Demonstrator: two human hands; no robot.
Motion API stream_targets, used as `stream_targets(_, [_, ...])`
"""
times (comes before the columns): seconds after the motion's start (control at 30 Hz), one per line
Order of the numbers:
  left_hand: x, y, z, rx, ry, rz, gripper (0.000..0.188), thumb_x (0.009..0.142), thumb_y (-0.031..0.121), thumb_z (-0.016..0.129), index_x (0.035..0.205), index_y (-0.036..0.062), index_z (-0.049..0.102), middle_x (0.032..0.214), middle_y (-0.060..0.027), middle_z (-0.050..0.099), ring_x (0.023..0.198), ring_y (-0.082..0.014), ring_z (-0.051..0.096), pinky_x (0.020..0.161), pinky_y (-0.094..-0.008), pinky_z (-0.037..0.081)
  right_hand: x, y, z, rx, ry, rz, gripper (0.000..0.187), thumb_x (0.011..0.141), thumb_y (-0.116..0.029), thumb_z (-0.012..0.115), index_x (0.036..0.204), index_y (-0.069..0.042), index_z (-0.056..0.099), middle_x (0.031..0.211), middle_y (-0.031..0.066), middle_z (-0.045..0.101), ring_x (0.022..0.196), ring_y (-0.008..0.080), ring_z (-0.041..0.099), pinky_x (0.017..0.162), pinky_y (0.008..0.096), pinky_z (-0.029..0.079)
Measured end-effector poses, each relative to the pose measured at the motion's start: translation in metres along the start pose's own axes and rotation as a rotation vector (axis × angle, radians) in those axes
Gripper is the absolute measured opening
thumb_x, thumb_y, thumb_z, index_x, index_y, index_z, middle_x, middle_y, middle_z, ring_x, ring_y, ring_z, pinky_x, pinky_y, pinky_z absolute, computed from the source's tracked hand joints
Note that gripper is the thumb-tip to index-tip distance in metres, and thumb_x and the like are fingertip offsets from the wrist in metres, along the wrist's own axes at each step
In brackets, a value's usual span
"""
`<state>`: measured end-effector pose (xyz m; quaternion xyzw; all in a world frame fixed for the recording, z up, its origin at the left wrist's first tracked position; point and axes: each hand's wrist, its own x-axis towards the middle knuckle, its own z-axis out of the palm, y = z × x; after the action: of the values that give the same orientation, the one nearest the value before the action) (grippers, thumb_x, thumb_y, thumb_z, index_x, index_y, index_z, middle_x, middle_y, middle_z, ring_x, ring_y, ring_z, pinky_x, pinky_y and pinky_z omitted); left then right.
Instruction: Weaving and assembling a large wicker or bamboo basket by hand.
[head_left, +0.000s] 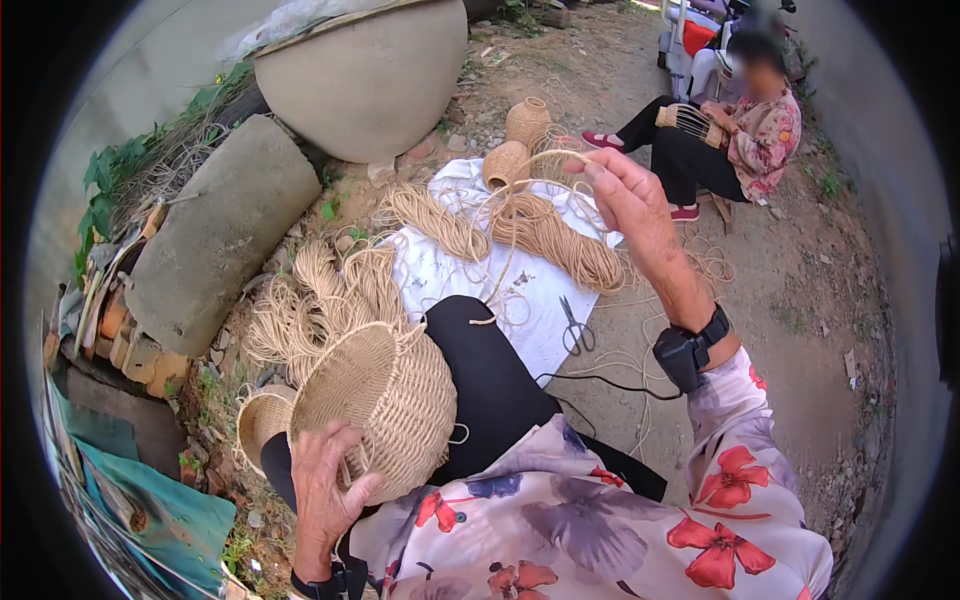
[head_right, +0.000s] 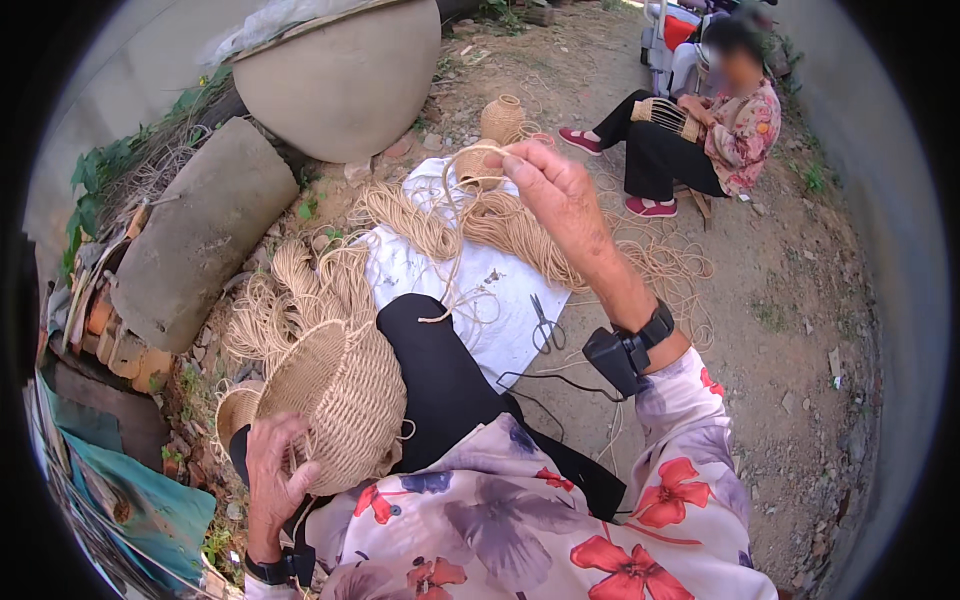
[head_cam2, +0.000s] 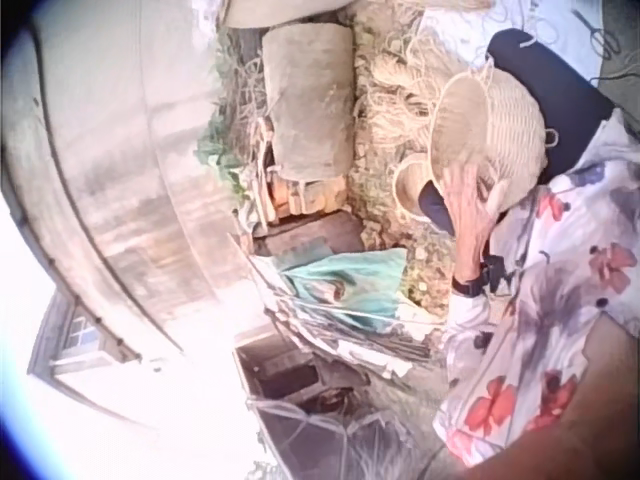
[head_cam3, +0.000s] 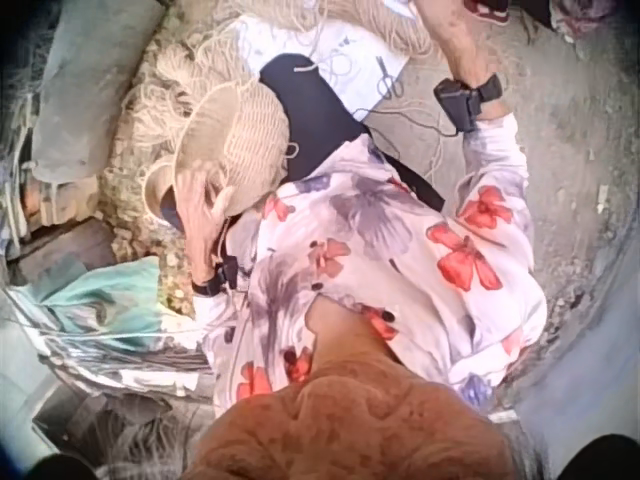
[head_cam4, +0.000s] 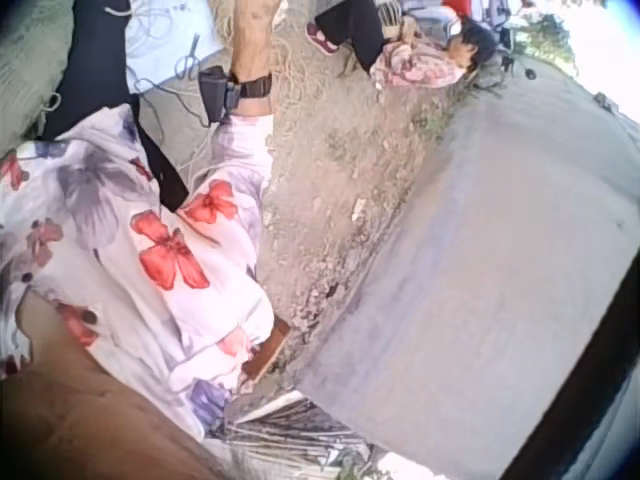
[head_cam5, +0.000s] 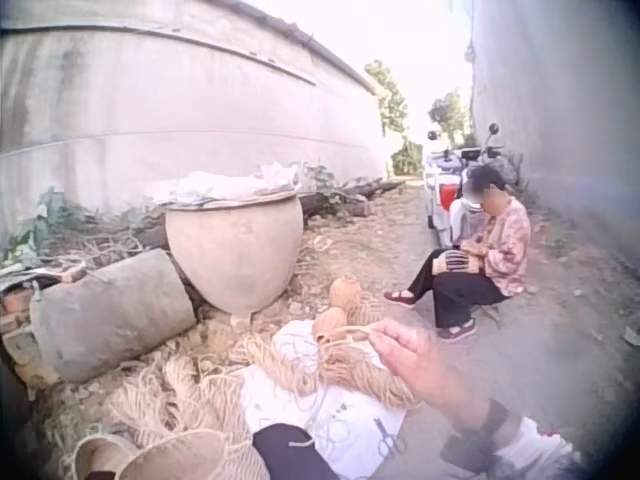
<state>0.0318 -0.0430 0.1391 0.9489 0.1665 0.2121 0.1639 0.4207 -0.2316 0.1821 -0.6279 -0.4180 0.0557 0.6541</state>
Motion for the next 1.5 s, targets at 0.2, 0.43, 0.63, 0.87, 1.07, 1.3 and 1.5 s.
stream_targets(0.2, [0.059,0.031,-0.025,-0.363,0.256,0.063,0.048,0.086,0.037,0.065,0.12,0.0053,0.056,0.117,-0.0146,0.06,0.111,-0.0305,0.056,0.097,-0.0409,0.042,-0.021,-0.056,0.104,-0.122,-0.518,-0.39,0.018,0.095,-0.018,0.056,0.1,-0.004,0.066,0.069,0.0087,0.057,0.062,0.0172,0.055,0.058,0.0308,0.043])
stream_targets(0.43, [0.057,0.002,-0.052,-0.821,-0.071,-0.245,0.038,0.094,0.043,0.059,0.093,0.0048,0.063,0.066,0.0058,0.05,0.059,-0.005,0.043,0.057,-0.0216,0.033,-0.002,-0.047,0.108,-0.068,-0.749,-0.192,0.019,0.093,-0.021,0.062,0.097,-0.003,0.07,0.066,0.0,0.058,0.063,0.0091,0.053,0.057,0.0281,0.042])
stream_targets(0.63, [0.006,-0.095,-0.131,-0.337,0.3,-0.363,0.03,0.092,0.032,0.063,0.076,0.006,0.061,0.068,0.0083,0.045,0.065,-0.0045,0.038,0.06,-0.0226,0.03,0.011,0.007,0.022,-0.021,-0.528,0.134,0.021,0.091,-0.021,0.064,0.095,-0.002,0.072,0.074,-0.0047,0.06,0.068,0.0037,0.048,0.06,0.0215,0.038])
stream_targets(0.87, [-0.03,-0.138,-0.173,-0.268,0.234,-0.41,0.032,0.085,0.029,0.074,0.07,0.007,0.056,0.065,0.0077,0.045,0.06,-0.0038,0.038,0.053,-0.023,0.03,0.029,0.079,-0.029,-0.092,-0.279,0.078,0.023,0.093,-0.025,0.063,0.092,-0.002,0.07,0.075,-0.0062,0.059,0.066,0.0022,0.046,0.057,0.0208,0.035])
stream_targets(1.07, [-0.007,-0.103,-0.172,-0.316,0.044,-0.51,0.029,0.085,0.03,0.073,0.073,0.0069,0.06,0.062,0.0079,0.046,0.058,-0.0025,0.039,0.052,-0.0217,0.03,0.042,0.11,-0.078,-0.353,-0.109,0.012,0.021,0.092,-0.022,0.064,0.086,-0.002,0.068,0.073,-0.006,0.058,0.07,0.003,0.047,0.061,0.0222,0.038])
stream_targets(1.3, [0.056,-0.065,-0.164,-0.381,0.275,-0.226,0.021,0.088,0.022,0.07,0.078,0.0062,0.062,0.063,0.0086,0.048,0.059,-0.0018,0.041,0.052,-0.0211,0.031,0.039,0.097,-0.044,-1.119,-0.324,-0.21,0.033,0.087,-0.034,0.062,0.1,-0.005,0.07,0.107,0.013,0.067,0.102,0.0376,0.061,0.086,0.0452,0.048])
stream_targets(1.5, [0.1,0.038,-0.126,-0.221,0.116,0.174,0.017,0.087,0.014,0.071,0.08,0.0004,0.063,0.063,0.0016,0.052,0.058,-0.0047,0.045,0.052,-0.0239,0.036,-0.003,-0.07,0.127,-0.195,-0.438,-0.528,0.062,0.085,-0.034,0.068,0.133,-0.001,0.049,0.128,0.0178,0.055,0.12,0.0316,0.052,0.103,0.0403,0.039])
